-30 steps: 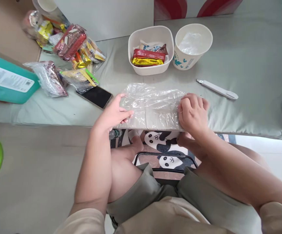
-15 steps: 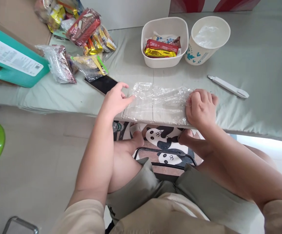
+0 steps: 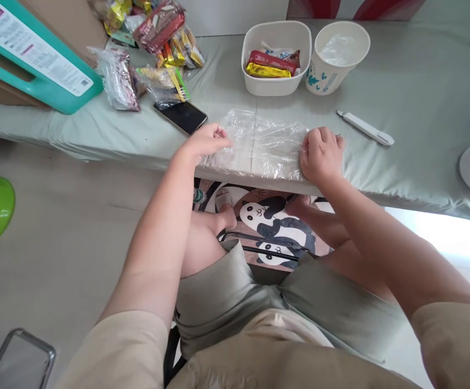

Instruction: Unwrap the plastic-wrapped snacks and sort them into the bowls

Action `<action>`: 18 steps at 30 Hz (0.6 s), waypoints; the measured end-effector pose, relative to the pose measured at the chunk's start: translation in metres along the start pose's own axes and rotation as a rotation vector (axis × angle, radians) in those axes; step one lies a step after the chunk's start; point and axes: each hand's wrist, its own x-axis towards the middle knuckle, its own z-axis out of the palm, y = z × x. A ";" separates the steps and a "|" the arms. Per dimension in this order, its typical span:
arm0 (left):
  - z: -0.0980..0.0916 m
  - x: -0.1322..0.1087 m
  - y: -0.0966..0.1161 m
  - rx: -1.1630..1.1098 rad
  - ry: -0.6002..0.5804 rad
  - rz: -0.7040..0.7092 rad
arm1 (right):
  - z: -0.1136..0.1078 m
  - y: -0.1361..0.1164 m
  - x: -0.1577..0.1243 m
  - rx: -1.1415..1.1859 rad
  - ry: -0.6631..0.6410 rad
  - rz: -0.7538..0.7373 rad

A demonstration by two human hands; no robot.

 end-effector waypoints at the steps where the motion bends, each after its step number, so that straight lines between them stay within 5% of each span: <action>1: 0.000 0.001 0.003 -0.064 -0.012 -0.035 | 0.000 0.000 0.000 0.004 -0.002 -0.003; 4: 0.003 0.001 0.010 -0.171 0.054 -0.093 | 0.000 0.000 0.000 0.006 0.005 -0.028; 9: 0.011 -0.013 0.022 -0.162 0.267 0.067 | -0.003 -0.002 -0.002 0.001 0.010 -0.054; 14: 0.011 -0.026 0.022 -0.329 0.270 -0.022 | -0.005 -0.004 -0.005 0.053 0.056 -0.101; 18: 0.012 -0.015 0.015 -0.265 0.264 -0.130 | -0.005 -0.004 -0.005 0.073 0.051 -0.090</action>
